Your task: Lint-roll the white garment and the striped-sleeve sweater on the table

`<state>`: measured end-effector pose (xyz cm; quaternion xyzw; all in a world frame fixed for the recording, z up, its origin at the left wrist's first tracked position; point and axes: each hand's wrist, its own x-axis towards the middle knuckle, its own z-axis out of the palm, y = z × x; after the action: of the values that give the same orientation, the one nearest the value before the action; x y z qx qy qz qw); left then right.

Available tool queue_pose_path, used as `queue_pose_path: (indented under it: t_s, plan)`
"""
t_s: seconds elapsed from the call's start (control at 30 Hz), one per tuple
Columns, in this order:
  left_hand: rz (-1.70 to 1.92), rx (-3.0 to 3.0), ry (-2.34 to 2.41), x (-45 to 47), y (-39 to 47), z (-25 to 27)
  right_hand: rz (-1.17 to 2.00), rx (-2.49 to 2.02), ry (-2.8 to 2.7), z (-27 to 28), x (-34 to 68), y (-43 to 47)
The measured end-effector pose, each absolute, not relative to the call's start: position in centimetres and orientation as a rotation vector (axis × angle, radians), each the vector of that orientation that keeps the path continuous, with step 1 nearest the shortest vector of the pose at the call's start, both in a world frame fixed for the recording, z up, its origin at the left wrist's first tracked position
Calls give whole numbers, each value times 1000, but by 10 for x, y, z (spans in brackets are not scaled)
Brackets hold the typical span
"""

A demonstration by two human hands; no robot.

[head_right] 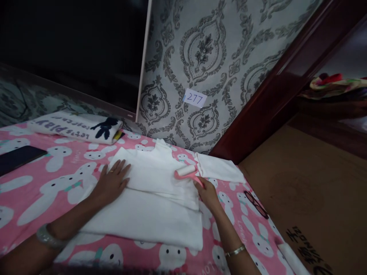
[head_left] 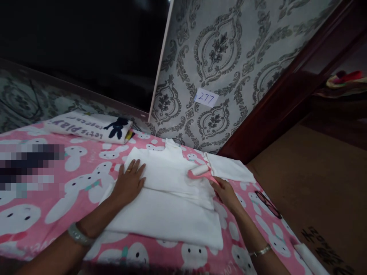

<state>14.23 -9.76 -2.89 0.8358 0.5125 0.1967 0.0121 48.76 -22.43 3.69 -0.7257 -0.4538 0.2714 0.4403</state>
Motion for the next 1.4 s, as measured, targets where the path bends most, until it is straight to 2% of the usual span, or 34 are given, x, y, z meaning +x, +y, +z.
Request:
queue_pose_path:
  t_s: [0.13,0.23,0.4,0.6,0.8,0.97,1.2,1.4]
  plan:
    - [432,2640,1644,140,-97,-29,965,-1727,-1300,29,441,-208]
    - [289,2635,1706,142,-98,-28,956,-1734,-1330,23,408,-165]
    - [252,2634,1767,144,-102,-23,958,-1708,-1332,19,387,-118]
    - [287,2625,1743,142,-102,-23,1025,-1731,-1371,18,446,-191]
    - [397,2580,1761,137,-101,-20,1041,-1907,-1390,49,490,-246]
    - [435,2484,1826,134,-96,-18,905,-1700,-1511,52,434,-186]
    - [289,2483,1818,133,-92,-24,1026,-1655,-1509,29,351,-55]
    - [279,2490,1844,133,-92,-24,1029,-1647,-1480,21,350,-40]
